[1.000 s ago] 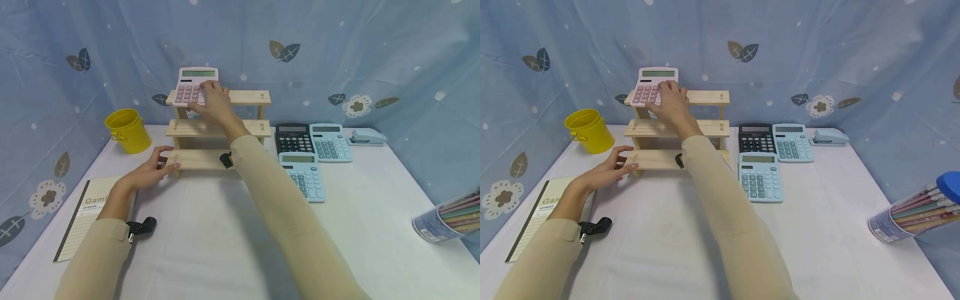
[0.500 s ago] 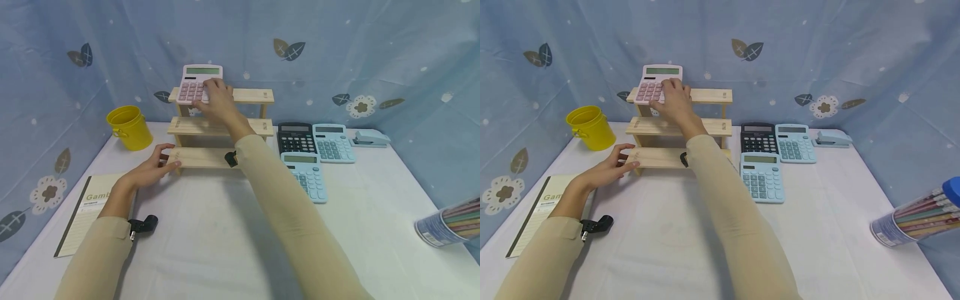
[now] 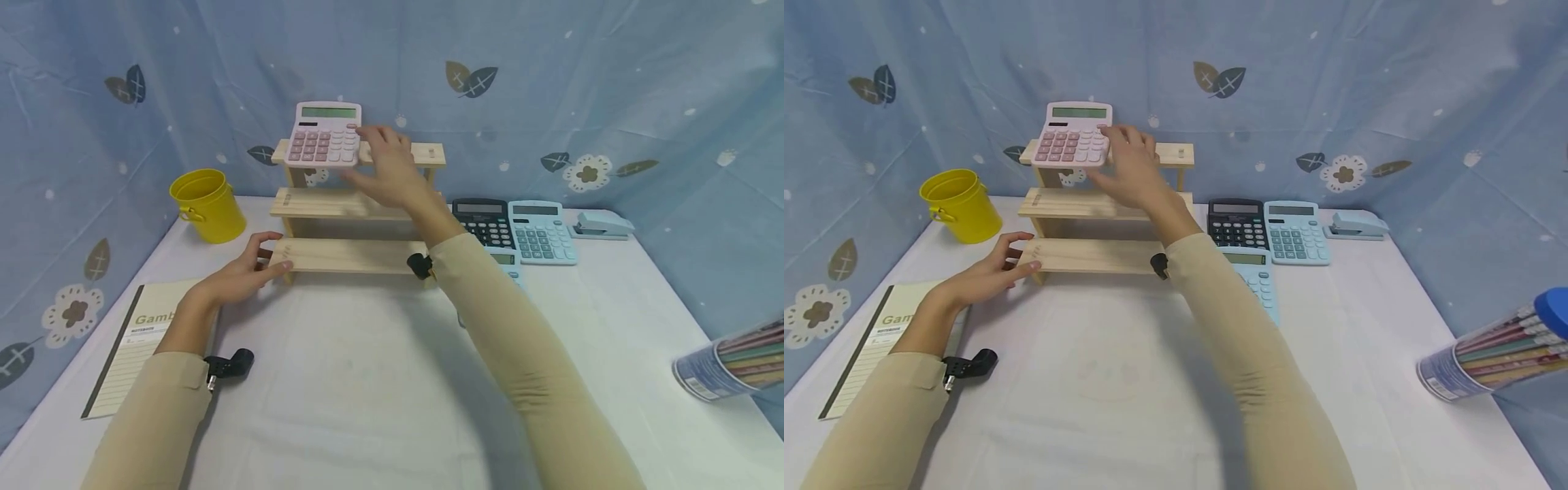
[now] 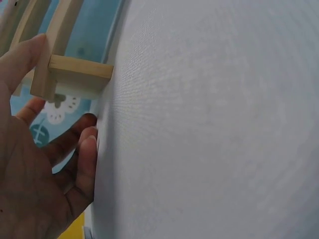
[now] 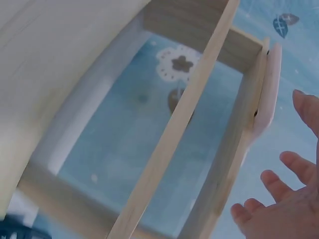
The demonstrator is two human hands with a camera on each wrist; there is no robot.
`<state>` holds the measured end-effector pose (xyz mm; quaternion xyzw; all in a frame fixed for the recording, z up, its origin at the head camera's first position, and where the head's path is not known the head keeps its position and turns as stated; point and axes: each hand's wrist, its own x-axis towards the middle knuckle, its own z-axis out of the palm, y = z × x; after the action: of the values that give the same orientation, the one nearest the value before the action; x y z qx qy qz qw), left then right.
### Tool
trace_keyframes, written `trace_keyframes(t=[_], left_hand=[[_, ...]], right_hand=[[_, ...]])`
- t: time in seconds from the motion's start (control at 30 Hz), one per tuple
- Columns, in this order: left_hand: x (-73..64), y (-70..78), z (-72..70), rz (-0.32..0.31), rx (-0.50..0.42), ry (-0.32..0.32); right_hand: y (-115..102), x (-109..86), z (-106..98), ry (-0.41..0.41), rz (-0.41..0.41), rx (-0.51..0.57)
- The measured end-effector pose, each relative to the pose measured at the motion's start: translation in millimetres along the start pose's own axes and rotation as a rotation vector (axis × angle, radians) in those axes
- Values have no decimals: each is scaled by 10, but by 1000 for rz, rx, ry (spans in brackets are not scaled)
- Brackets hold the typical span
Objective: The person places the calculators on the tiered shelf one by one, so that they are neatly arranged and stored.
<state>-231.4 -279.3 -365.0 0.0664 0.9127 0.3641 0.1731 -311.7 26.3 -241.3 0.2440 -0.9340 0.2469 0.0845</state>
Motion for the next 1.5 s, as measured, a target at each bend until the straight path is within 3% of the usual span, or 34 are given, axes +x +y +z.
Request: trace_keyframes(t=[0.17,0.63,1.0,1.5], left_hand=[[30,13,33,24,-17,0],[26,0,93,8,-17,0],[53,61,24,17,-24,-14],[6,26,-18,11,-18,-40]], right_hand=[[215,-272,-113,-12,1,-65],[618,-892,-258,-19,-77,-136],[828,-1199,-405,41,-114,-116],[1092,-1652,-506,72,-52,-93]])
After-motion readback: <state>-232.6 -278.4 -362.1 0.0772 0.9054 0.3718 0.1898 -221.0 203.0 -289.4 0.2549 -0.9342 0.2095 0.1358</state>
